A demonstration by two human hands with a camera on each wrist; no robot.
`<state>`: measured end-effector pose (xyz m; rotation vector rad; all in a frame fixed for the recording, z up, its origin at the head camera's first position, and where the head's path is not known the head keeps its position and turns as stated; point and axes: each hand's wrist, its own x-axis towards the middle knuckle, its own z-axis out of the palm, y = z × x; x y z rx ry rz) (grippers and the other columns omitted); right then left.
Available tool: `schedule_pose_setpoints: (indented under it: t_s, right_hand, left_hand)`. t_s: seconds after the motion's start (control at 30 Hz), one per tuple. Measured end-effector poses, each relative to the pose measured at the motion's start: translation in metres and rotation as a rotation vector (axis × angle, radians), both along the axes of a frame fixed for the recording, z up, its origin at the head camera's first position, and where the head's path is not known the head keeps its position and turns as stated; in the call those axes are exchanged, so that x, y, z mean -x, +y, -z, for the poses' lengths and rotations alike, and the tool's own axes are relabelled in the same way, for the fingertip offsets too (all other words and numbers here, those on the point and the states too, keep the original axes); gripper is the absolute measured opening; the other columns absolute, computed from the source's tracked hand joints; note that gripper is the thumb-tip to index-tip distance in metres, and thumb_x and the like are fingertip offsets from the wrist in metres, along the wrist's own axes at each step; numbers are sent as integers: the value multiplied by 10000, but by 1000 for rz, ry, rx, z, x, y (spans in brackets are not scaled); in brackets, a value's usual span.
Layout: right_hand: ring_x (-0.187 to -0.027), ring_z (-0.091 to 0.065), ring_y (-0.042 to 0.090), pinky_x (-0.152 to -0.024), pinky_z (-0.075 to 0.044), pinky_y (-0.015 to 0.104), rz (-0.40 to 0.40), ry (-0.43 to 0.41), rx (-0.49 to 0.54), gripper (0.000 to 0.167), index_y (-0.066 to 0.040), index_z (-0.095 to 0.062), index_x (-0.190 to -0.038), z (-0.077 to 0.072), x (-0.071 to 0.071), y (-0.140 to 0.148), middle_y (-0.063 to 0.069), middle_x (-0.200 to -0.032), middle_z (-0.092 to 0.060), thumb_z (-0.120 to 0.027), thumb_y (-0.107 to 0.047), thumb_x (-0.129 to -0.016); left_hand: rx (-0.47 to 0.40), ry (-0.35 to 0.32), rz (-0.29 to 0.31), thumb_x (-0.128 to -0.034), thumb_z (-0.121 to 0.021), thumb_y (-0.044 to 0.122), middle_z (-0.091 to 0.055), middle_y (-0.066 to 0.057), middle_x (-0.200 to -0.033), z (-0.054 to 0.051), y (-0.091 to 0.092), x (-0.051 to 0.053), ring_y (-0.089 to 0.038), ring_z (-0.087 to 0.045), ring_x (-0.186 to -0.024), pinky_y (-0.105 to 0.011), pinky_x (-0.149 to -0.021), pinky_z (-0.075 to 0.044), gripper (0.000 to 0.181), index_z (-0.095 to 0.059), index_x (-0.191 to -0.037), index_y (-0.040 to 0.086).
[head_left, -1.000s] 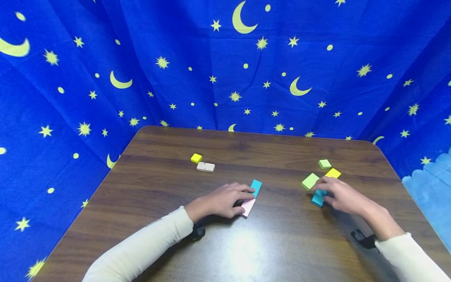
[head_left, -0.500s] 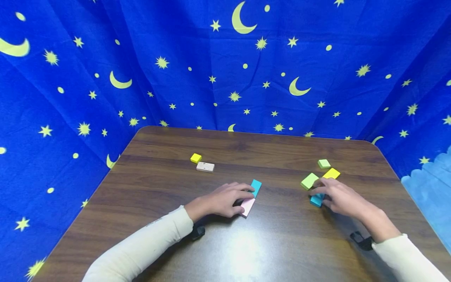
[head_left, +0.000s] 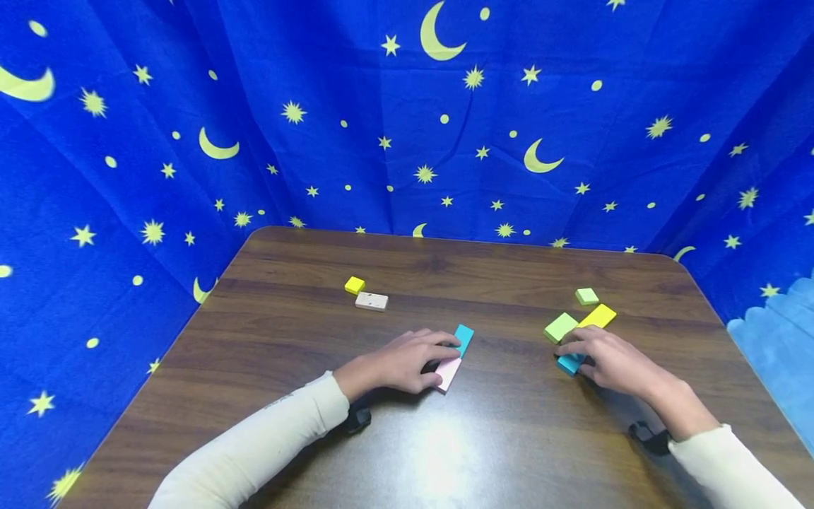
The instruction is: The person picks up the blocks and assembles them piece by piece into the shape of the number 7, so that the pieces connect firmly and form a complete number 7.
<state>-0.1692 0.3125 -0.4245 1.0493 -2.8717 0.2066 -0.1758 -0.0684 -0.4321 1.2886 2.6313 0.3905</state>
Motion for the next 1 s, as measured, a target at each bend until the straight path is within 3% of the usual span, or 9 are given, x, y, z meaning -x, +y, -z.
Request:
schedule_pose_setpoints:
  t_s: [0.4,0.6,1.0]
  right_hand:
    - [-966,-673,225,-821,-567,457,10,6,-12,346,-136,-771,-1025,-20,1,-7,-8,-1010,-701,-783,42,-729]
    - [-923,-653,214,-777,-565,436,-10,26,-18,358,-122,-762,-1032,-33,14,-16,3,-974,-686,-812,36,-714]
    - [-894,-645,213,-762,-569,419,-73,46,-60,355,-90,-759,-1049,-46,42,-43,19,-924,-681,-828,3,-712]
  left_hand:
    - [10,-7,-9,-929,-630,273,-478,26,-1524,0,2,-1,-211,-474,-1384,-448,-1121,-420,522,-542,-1434,171]
    - [23,-5,-12,-934,-628,273,-481,33,-1522,0,2,-1,-210,-473,-1383,-443,-1123,-418,517,-542,-1434,172]
    - [18,-18,-21,-938,-626,264,-478,32,-1528,-3,2,-4,-214,-466,-1393,-444,-1140,-403,513,-541,-1434,168]
